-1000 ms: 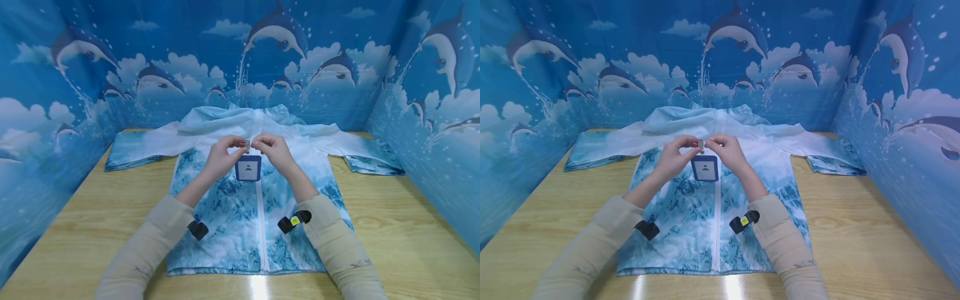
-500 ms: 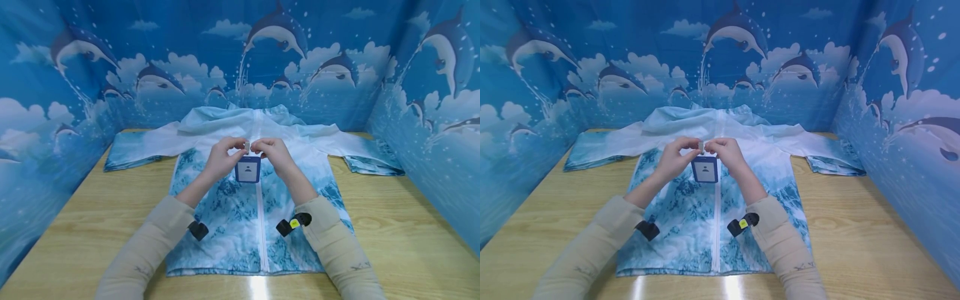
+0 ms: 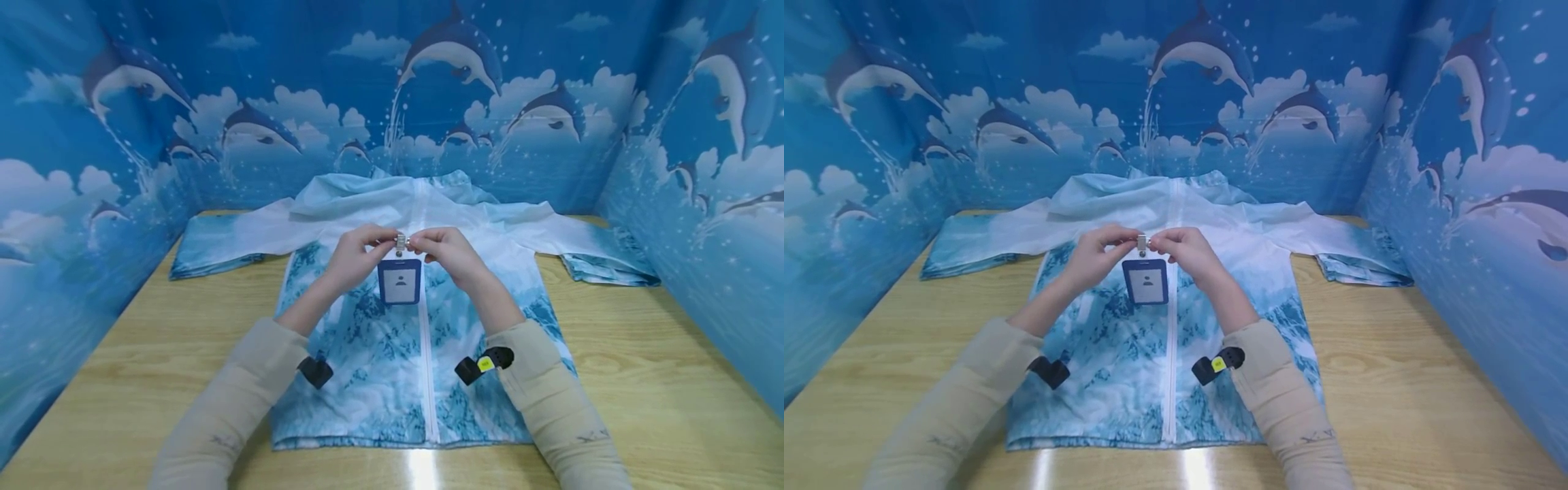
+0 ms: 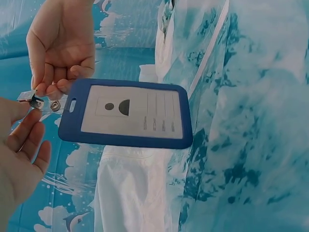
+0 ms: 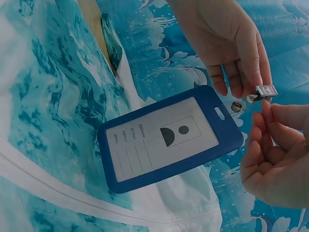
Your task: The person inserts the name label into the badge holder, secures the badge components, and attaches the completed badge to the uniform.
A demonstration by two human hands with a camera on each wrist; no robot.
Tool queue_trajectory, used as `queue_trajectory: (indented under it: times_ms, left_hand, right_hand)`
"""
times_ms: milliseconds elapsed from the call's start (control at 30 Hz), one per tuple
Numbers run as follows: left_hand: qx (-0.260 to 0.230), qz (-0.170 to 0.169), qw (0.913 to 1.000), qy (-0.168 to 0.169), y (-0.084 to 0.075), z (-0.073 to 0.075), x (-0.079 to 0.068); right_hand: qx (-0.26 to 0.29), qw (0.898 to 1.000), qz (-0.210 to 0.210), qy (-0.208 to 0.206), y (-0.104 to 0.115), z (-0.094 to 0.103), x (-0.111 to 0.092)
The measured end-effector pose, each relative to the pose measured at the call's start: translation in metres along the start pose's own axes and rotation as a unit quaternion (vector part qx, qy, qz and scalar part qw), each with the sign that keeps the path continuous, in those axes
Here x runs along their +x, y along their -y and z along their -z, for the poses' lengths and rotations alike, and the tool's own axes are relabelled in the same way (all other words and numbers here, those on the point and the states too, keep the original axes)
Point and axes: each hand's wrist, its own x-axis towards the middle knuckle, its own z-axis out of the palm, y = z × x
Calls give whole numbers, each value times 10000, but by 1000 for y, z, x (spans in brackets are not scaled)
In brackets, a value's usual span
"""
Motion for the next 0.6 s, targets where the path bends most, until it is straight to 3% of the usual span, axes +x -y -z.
queue_trajectory:
  times_ms: [333, 600]
  left_hand:
    - [500, -334, 9982, -35, -5, 0, 0]
    - [581, -302, 9979, 18, -5, -2, 1]
  right_hand:
    - [19, 10000, -30, -69, 0, 3, 0]
    - [248, 9995, -146, -92, -4, 4, 0]
